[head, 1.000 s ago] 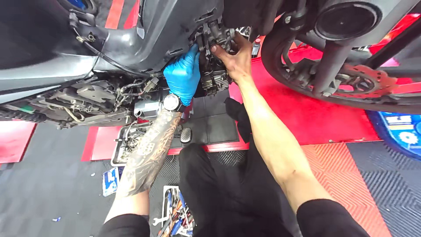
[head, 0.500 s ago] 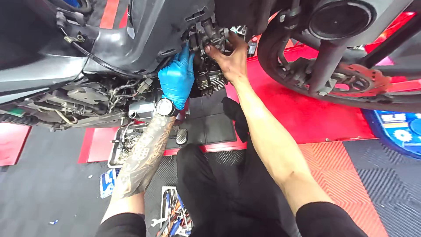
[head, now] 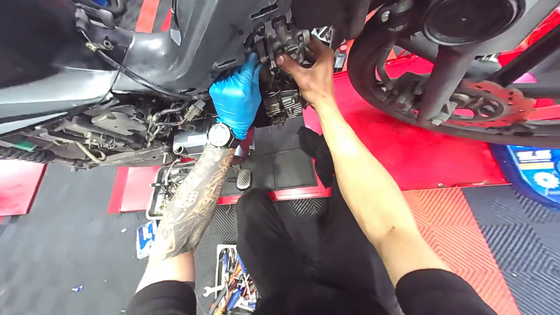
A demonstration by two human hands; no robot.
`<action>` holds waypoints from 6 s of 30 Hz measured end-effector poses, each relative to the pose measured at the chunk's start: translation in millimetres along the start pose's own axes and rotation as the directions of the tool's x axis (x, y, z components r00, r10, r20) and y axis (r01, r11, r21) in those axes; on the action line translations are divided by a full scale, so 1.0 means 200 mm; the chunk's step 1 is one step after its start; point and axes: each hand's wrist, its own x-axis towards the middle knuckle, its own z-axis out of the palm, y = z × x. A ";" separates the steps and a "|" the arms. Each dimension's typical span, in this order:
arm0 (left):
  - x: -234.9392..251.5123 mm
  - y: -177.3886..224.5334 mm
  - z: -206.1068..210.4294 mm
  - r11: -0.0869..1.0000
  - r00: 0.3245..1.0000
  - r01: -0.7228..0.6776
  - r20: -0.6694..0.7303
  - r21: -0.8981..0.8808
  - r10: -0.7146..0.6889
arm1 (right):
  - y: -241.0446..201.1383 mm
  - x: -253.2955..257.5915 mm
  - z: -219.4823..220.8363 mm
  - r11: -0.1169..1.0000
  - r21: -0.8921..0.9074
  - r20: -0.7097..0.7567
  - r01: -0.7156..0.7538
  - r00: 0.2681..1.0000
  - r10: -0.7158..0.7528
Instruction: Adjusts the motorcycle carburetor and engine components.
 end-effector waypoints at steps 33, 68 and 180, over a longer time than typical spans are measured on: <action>0.03 0.02 -0.04 0.998 0.995 -0.015 0.100 0.057 0.009 | 0.02 0.01 0.00 0.999 0.031 -0.011 0.022 1.000 -0.022; 0.07 0.03 -0.09 0.998 0.980 -0.019 0.198 0.057 0.007 | 0.03 0.01 0.00 1.000 0.014 -0.017 0.027 0.999 -0.027; 0.01 0.02 -0.07 0.990 0.988 -0.070 0.146 0.124 0.051 | -0.02 0.02 -0.03 0.999 0.039 0.045 0.024 0.999 -0.025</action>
